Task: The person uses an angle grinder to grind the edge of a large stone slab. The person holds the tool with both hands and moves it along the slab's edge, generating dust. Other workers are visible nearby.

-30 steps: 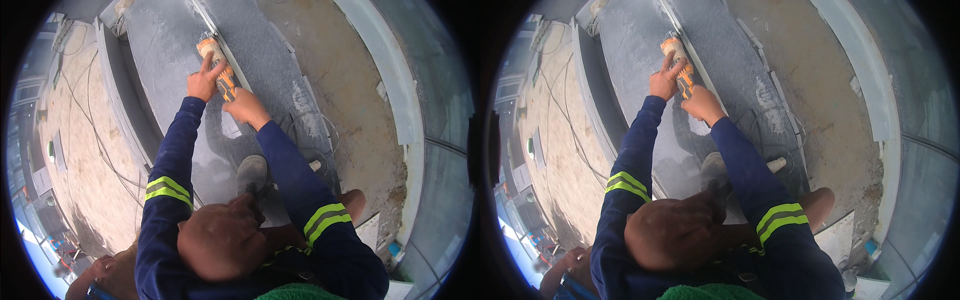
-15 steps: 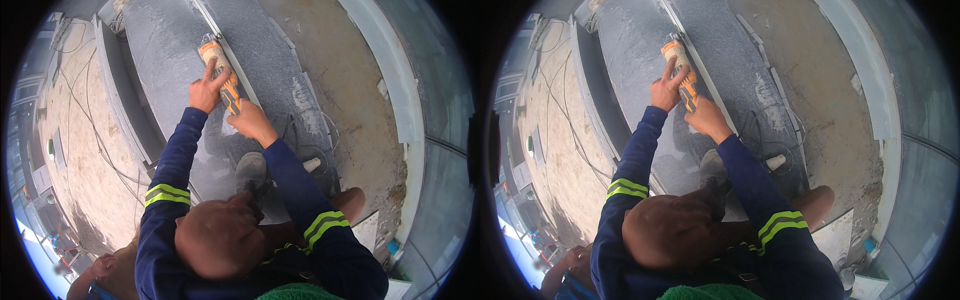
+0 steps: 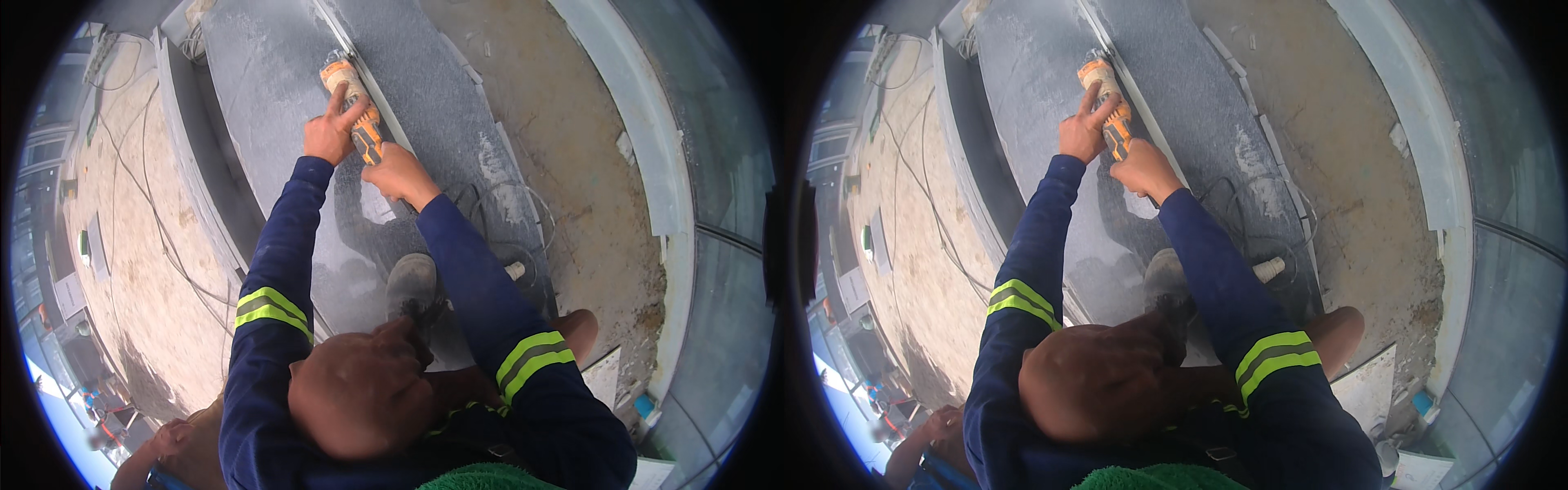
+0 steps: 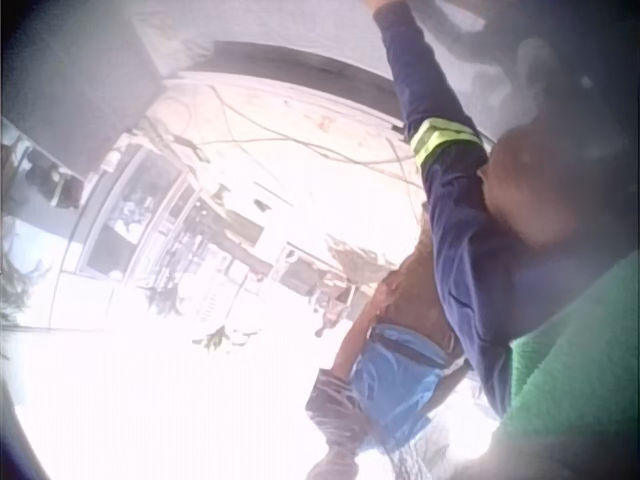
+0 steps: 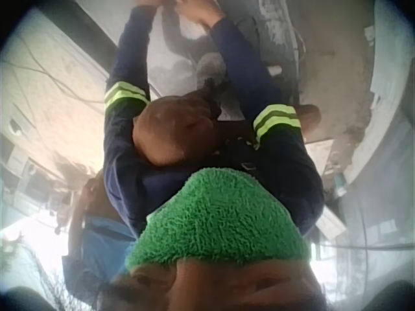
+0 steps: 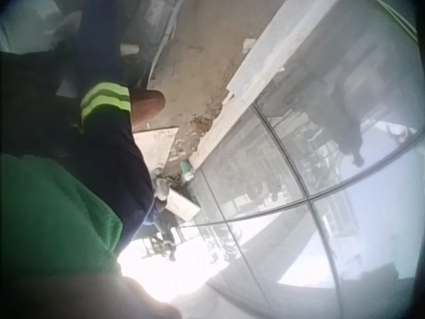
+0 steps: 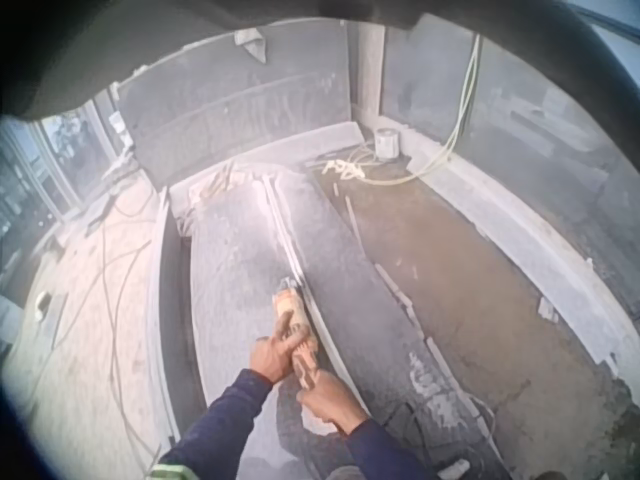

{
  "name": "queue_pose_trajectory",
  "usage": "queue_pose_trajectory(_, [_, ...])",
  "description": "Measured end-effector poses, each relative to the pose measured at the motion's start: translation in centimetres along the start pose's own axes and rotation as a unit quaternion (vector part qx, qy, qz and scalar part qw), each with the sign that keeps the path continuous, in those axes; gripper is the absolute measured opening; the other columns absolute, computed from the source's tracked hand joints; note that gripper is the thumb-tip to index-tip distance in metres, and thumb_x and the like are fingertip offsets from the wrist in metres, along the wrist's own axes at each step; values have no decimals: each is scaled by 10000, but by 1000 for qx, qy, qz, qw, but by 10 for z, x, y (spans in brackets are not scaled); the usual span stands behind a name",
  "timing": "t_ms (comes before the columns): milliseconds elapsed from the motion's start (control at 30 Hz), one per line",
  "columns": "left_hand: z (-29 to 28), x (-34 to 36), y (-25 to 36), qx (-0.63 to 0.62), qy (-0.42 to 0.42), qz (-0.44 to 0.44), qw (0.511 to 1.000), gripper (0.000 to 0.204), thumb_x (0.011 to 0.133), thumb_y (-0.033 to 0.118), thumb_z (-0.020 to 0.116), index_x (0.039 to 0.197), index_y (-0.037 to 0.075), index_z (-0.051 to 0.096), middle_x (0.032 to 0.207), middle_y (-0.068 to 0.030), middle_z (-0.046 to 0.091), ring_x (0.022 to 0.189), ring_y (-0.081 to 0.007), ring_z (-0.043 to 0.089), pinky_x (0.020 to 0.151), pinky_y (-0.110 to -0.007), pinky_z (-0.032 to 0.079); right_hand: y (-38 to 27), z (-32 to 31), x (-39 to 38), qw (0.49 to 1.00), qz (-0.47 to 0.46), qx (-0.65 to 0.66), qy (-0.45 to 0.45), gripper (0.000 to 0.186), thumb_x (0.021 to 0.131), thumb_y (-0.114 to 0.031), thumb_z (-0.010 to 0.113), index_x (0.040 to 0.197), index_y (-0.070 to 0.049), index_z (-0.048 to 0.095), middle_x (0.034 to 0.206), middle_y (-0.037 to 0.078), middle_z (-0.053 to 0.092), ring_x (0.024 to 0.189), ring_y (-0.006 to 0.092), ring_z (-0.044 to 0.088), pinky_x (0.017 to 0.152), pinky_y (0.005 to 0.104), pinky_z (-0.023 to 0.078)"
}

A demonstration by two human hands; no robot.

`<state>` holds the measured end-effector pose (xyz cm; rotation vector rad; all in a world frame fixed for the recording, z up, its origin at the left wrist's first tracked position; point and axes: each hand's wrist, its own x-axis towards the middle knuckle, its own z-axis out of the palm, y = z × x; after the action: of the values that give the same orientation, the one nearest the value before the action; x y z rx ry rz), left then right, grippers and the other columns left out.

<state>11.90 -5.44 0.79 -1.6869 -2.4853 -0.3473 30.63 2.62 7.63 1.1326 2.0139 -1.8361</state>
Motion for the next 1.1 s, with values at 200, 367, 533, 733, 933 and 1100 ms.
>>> queue_pose_trajectory(200, [-2, -14, 4, -11, 14, 9, 1000, 658, 853, 291, 897, 1431, 441, 619, 1673, -148, 560, 836, -340, 844, 720, -440, 700, 9, 5, -9, 1000, -4, -8, -1, 354, 903, -157, 745, 1138, 90, 645, 817, 175, 707, 573, 244, 698, 517, 391, 537])
queue_pose_trajectory(367, [-10, -26, 21, -9, 30, 21, 999, 640, 845, 254, 896, 1403, 425, 634, 1667, -148, 565, 801, -322, 839, 700, -411, 695, 32, 15, -21, 999, -29, -24, 30, 277, 895, -144, 720, 1068, 38, 606, 703, 95, 631, 530, 202, 635, 489, 391, 500])
queue_pose_trajectory(533, [-18, -38, 27, -3, 27, 18, 999, 620, 840, 242, 895, 1382, 408, 645, 1668, -158, 567, 779, -301, 834, 676, -392, 682, 28, 13, -37, 999, 4, -39, -3, 468, 909, -228, 755, 1226, 107, 673, 1106, 318, 776, 1010, 460, 794, 893, 509, 614])
queue_pose_trajectory(733, [-20, -37, 30, -2, 25, 29, 999, 631, 803, 241, 920, 1373, 375, 684, 1673, -153, 565, 808, -318, 836, 692, -407, 692, 38, 17, -38, 1000, -14, -11, 11, 306, 900, -152, 713, 1116, 41, 613, 753, 110, 658, 561, 209, 658, 496, 389, 509])
queue_pose_trajectory(933, [-8, -29, 19, -13, 40, 22, 999, 663, 822, 247, 903, 1406, 420, 643, 1674, -178, 560, 805, -312, 840, 693, -412, 684, 31, 17, -24, 999, -33, -6, 31, 323, 882, -160, 722, 1104, 50, 621, 734, 128, 662, 554, 217, 664, 497, 388, 509])
queue_pose_trajectory(1100, [1, -9, 5, -5, 8, 4, 1000, 661, 849, 259, 891, 1432, 424, 627, 1697, -158, 536, 866, -347, 844, 714, -440, 692, 9, 2, -5, 1000, 3, -21, -3, 400, 897, -173, 748, 1178, 99, 665, 890, 212, 750, 657, 279, 757, 545, 396, 571])
